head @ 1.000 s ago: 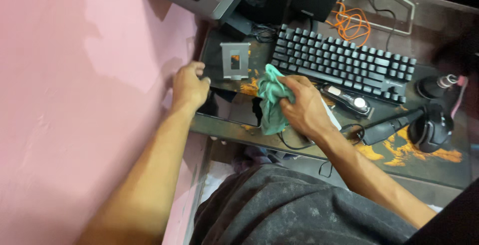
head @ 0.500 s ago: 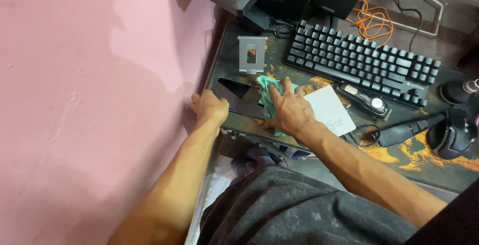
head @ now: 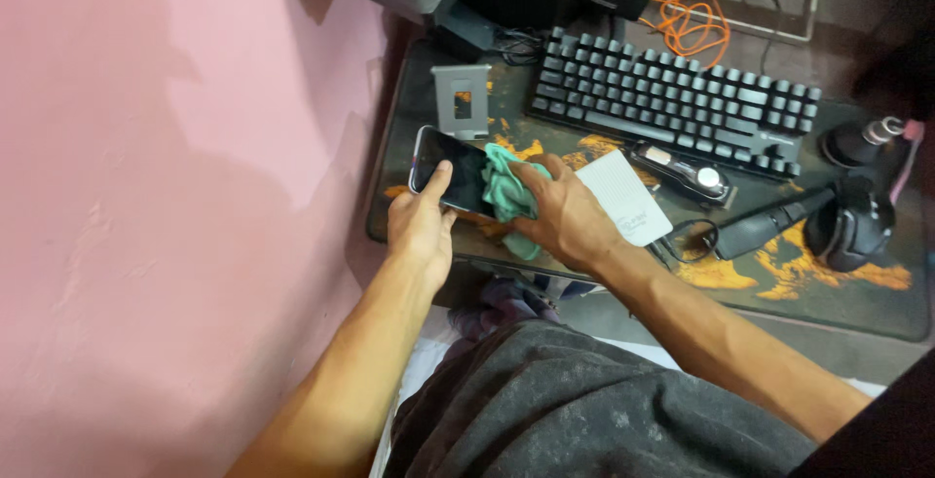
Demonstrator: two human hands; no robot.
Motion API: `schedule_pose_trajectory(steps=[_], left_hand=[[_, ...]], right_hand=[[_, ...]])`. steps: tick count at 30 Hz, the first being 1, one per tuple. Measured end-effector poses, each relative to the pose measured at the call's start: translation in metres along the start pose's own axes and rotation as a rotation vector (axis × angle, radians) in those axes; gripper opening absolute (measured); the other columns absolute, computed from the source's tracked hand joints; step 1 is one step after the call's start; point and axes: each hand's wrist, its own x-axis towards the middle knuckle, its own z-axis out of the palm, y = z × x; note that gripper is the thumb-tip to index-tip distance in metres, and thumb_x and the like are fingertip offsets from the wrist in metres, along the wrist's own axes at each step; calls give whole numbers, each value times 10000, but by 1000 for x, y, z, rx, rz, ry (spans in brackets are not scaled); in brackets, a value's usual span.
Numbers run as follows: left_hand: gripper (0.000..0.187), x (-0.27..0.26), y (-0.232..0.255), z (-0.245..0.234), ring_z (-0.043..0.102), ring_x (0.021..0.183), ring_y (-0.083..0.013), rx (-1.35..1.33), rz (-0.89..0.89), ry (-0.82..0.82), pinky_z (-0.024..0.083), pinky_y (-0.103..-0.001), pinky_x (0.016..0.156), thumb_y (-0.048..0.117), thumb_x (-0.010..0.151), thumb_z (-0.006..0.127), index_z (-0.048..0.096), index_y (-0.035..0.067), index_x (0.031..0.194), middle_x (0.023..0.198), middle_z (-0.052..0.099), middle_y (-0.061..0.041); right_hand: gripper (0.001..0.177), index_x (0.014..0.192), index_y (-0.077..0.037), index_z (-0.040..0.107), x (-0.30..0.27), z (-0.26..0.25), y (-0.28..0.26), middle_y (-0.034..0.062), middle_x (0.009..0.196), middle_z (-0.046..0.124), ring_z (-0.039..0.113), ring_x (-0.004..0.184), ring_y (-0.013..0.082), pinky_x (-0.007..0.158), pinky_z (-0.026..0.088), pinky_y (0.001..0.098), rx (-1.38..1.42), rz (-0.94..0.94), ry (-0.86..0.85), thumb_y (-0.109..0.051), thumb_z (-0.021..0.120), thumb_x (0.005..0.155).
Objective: The person wipes a black power adapter and its cable with a green cloth. They then pick up a smartphone, spray it with a blue liquid from a bottle, and wipe the screen and back with the cloth. The person also wipes a small white rectangular device and a black handheld device on the desk.
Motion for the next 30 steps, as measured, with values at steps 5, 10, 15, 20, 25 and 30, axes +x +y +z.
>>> schedule_pose_trajectory(steps=[5,10,15,20,25,30], left_hand=[[406,-36,16,50,627,1012,-148,-61,112,-50,475,-377,918,365,943,735,681,47,1188,1128,693,-46],[597,-36,25,119,662,1147,-251,-209,-101,-338,523,-474,1021,544,918,581,587,67,1277,1246,686,-94],[768,-14,2,169,620,1259,-303,-200,-446,-613,455,-505,1117,674,979,342,543,47,1375,1367,649,-138],[886,-17,-26,203,596,1271,-330,-278,-560,-780,407,-502,1144,743,977,242,529,27,1412,1381,638,-152],[914,-27,-41,237,627,1170,-353,-307,-612,-905,468,-509,1070,765,976,213,570,2,1331,1239,670,-194],[1012,-37,-33,262,667,1024,-317,-157,-622,-930,590,-536,947,859,956,193,595,-47,1161,1057,656,-196]], right_hand=[[592,1344,2,594,-25,-35,-15,211,1282,628,636,1140,399,947,534,449,170,-91,380,-142,802,808],[491,1297,16,636,-42,-72,-16,171,1220,683,661,1125,333,950,531,412,152,2,618,-126,790,854],[355,1254,-53,663,-46,-96,12,64,1094,741,694,935,139,815,577,304,913,342,591,-104,717,907],[349,1304,-99,611,-63,-119,49,4,1110,707,682,956,120,819,579,320,1428,330,731,-145,653,961],[338,1294,-139,597,-83,-149,74,6,1181,677,650,1097,151,1003,541,379,1595,254,811,-231,653,973],[363,1339,-161,558,-109,-186,88,12,1260,642,635,1164,182,1063,520,437,1451,341,975,-301,608,1008]])
